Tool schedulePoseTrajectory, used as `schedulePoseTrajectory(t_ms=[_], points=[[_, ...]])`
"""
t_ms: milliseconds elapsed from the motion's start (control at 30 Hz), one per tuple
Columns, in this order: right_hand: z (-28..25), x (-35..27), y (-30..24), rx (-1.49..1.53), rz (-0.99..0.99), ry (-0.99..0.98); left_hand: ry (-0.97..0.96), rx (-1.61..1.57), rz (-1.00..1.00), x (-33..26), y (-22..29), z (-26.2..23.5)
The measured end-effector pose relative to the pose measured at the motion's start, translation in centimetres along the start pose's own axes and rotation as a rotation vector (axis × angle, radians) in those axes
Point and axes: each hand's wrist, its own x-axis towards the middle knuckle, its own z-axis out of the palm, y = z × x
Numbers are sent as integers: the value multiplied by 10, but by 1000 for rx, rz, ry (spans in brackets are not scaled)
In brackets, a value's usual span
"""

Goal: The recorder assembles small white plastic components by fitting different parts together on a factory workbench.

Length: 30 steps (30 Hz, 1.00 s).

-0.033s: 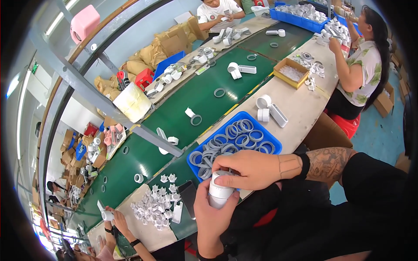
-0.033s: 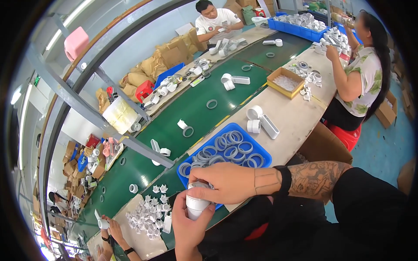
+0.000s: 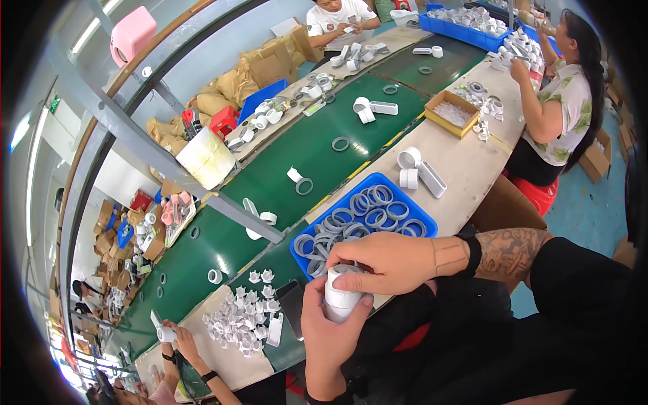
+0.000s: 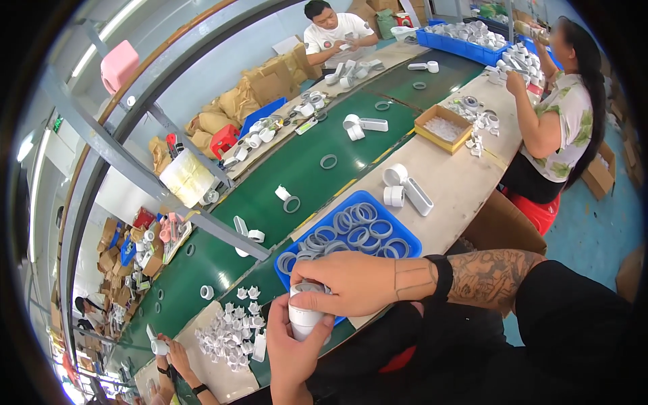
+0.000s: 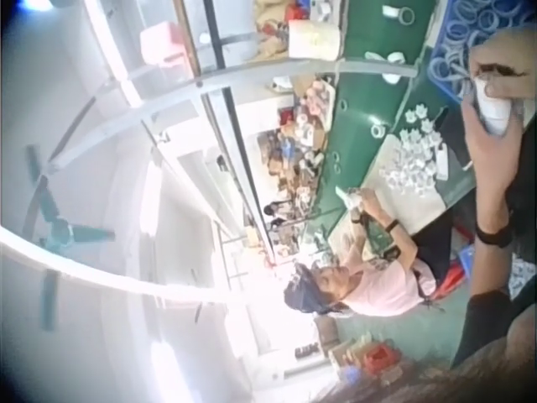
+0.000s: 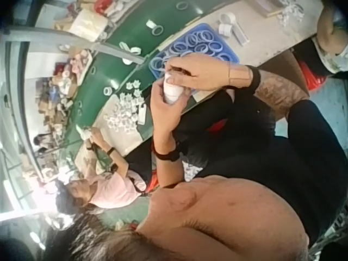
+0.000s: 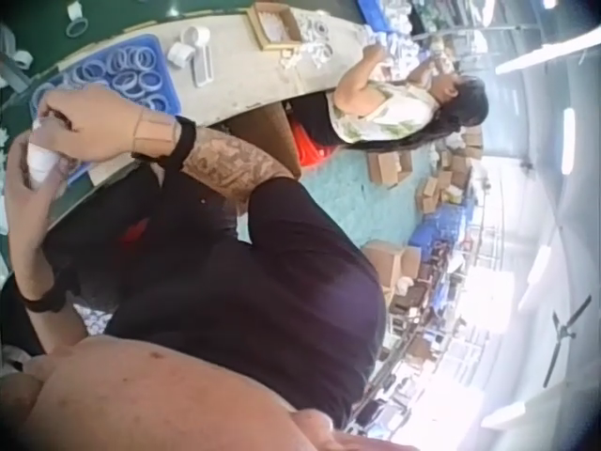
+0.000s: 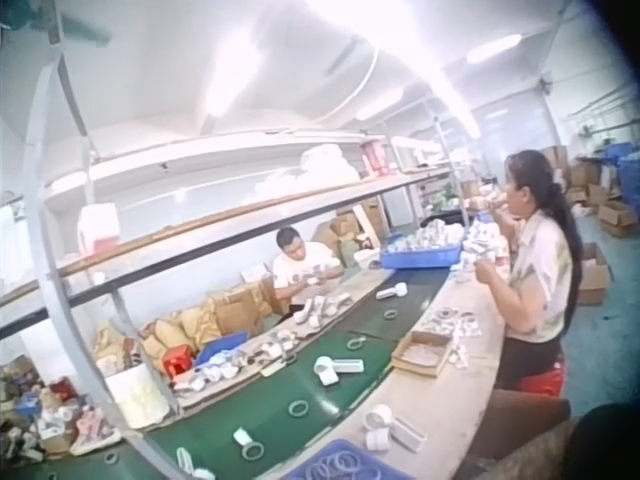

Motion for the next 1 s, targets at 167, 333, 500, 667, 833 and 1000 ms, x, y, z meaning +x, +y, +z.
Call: schedulePoseTrajectory(t_ms=[167,333,500,667,833,1000], points=[[1,6,-1,-75,-91,-58,69,-144,79,2,-2,4],[2,9,0,-139,-114,-90,200,85,113,-6,2,5],[16,19,-6,-188,19,17,193,295,165,8,-14,2],[56,48,-16,-556,-50,329,230,421,141,21,-6,12],[51,57,-14,-567,-315,391,285,-27,334,41,-34,27],[60,53,-12,-732,-194,534,325,438,409,51,-46,31]])
